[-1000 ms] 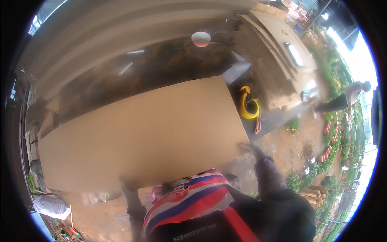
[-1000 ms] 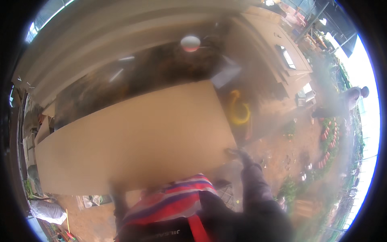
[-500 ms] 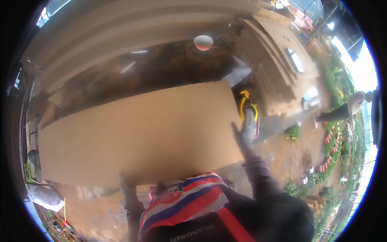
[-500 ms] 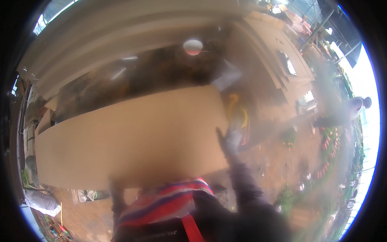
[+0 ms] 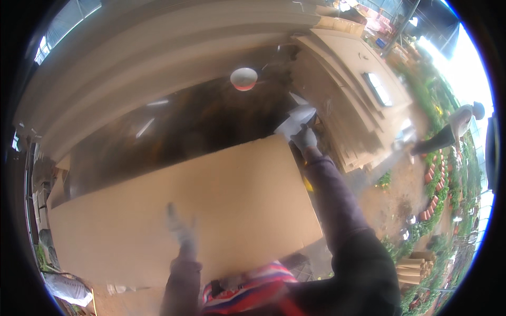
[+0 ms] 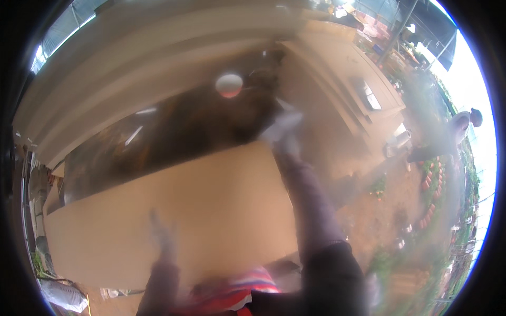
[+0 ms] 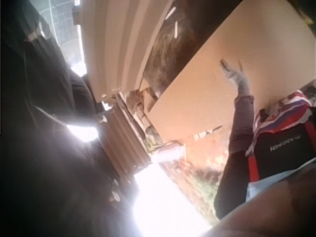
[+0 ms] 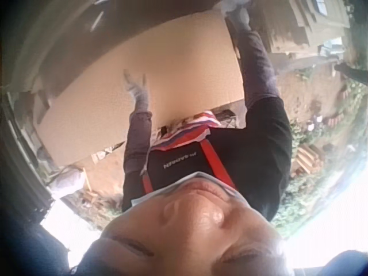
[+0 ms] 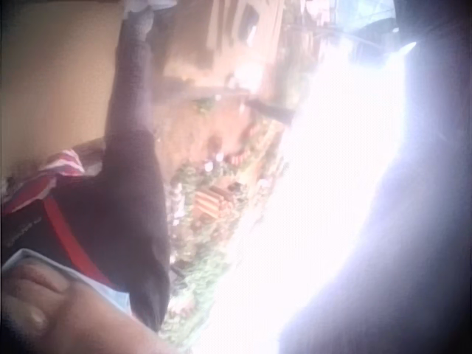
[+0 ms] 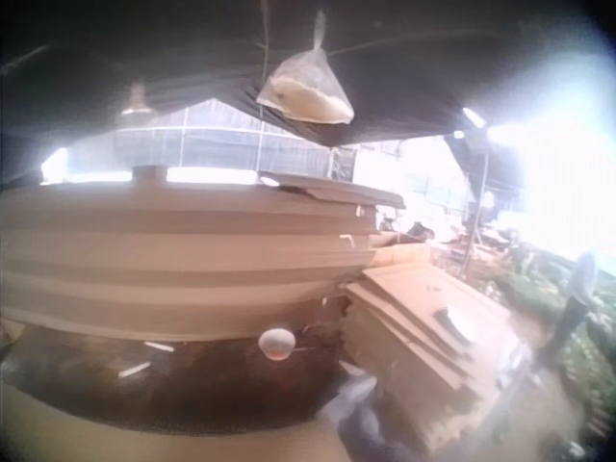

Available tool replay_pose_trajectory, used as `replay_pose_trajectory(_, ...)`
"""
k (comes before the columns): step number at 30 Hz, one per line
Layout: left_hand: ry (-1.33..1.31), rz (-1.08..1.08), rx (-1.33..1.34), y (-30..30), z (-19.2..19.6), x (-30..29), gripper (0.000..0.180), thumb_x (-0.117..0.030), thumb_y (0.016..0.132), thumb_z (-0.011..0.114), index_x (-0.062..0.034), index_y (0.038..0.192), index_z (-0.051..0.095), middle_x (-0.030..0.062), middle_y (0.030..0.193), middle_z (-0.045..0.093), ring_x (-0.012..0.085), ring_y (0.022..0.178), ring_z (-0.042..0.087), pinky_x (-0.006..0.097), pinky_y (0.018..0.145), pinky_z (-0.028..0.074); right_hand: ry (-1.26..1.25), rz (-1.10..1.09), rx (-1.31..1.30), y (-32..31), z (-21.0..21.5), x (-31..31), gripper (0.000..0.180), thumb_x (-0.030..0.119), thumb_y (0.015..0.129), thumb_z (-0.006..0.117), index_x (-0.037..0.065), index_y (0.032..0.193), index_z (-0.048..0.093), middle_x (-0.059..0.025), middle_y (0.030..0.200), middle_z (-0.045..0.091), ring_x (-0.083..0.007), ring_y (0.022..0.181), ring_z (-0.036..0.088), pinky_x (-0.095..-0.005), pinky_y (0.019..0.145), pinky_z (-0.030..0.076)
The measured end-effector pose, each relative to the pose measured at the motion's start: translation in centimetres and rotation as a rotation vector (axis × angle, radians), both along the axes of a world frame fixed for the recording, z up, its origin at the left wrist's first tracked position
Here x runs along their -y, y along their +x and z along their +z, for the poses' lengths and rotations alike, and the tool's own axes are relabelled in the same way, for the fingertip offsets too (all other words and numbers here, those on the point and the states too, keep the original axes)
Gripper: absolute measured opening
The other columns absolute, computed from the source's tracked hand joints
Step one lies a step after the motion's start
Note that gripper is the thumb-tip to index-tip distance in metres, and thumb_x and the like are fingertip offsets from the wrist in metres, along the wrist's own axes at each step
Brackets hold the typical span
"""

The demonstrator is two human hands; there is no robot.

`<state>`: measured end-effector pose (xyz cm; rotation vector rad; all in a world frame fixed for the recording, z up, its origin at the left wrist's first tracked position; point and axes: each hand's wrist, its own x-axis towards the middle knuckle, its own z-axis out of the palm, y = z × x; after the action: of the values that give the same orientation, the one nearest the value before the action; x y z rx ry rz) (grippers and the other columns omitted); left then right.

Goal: The person uses a utility knife to cut a large sheet of cardboard into smaller pieces. They also briefly handle a potted plant and a smartphone during the process.

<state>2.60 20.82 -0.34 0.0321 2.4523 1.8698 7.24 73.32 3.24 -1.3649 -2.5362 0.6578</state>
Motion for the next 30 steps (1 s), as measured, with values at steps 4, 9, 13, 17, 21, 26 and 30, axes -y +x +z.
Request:
replay_pose_trajectory(4,-0.951,-0.312,-0.556,-2.6,-1.8,-8.5,0.078,-0.036,0.082,0.069,-0.0041,0.145,0.035,0.0192,0.149,0.035,0.0361,0.140,0.030,0.053,0.115,0.024,0.287,0.278,0.248,-3.3,-2.0,-5.2,0.086,0.026,0.067,0.079,0.012,0.143,0.041,-0.0153,0.131,0.057,-0.0344,0.125,0.051,-0.0453,0.103,0.042)
replay_pose_trajectory(9,-0.943,-0.346,-0.543,-2.6,-1.2,-9.5,0.067,-0.030,0.082,0.068,-0.0034,0.138,0.042,0.0220,0.146,0.038,0.0403,0.138,0.030,0.056,0.113,0.025,0.677,0.881,0.552,-6.5,-3.3,-7.2,0.060,0.021,0.074,0.073,0.017,0.131,0.056,-0.0072,0.134,0.055,-0.0287,0.131,0.043,-0.0466,0.107,0.035)
replay_pose_trajectory(13,-0.915,-0.337,-0.618,-3.1,-0.8,-10.1,0.066,-0.028,0.083,0.067,-0.0033,0.139,0.042,0.0223,0.146,0.038,0.0414,0.138,0.031,0.057,0.113,0.025,0.632,0.990,0.864,-8.8,-4.0,-8.0,0.039,0.020,0.074,0.073,0.015,0.113,0.068,-0.0080,0.119,0.065,-0.0273,0.117,0.056,-0.0502,0.102,0.040)
replay_pose_trajectory(17,-0.926,-0.346,-0.601,-3.1,-0.5,-10.2,0.068,-0.029,0.083,0.067,-0.0039,0.141,0.040,0.0220,0.147,0.035,0.0416,0.138,0.030,0.058,0.112,0.026,0.819,0.957,0.982,-9.2,-4.5,-9.0,0.028,0.017,0.074,0.073,0.013,0.102,0.073,-0.0093,0.098,0.071,-0.0251,0.094,0.067,-0.0467,0.088,0.049)
replay_pose_trajectory(21,-0.966,-0.366,-0.609,-2.9,-0.1,-9.9,0.070,-0.028,0.082,0.066,-0.0041,0.142,0.038,0.0215,0.149,0.033,0.0417,0.138,0.030,0.058,0.112,0.027,0.210,0.743,0.569,-8.4,-2.7,-9.9,0.023,0.012,0.074,0.074,0.009,0.097,0.074,-0.0088,0.092,0.072,-0.0213,0.084,0.068,-0.0402,0.079,0.054)
replay_pose_trajectory(26,-0.970,-0.365,-0.649,-2.9,0.1,-9.8,0.069,-0.028,0.082,0.067,-0.0037,0.140,0.039,0.0210,0.149,0.032,0.0420,0.139,0.029,0.058,0.112,0.027,-0.597,0.263,-0.319,-8.2,4.8,-9.8,0.022,0.009,0.074,0.075,0.005,0.095,0.074,-0.0078,0.090,0.072,-0.0181,0.084,0.068,-0.0346,0.076,0.055)
replay_pose_trajectory(30,-0.951,-0.358,-0.643,-2.9,-0.2,-9.7,0.068,-0.028,0.082,0.067,-0.0033,0.139,0.040,0.0210,0.149,0.032,0.0428,0.139,0.029,0.058,0.112,0.027,-0.432,0.261,-0.869,-10.1,15.3,-13.2,0.021,0.007,0.081,0.072,0.000,0.100,0.069,-0.0071,0.091,0.069,-0.0174,0.081,0.067,-0.0311,0.071,0.056)
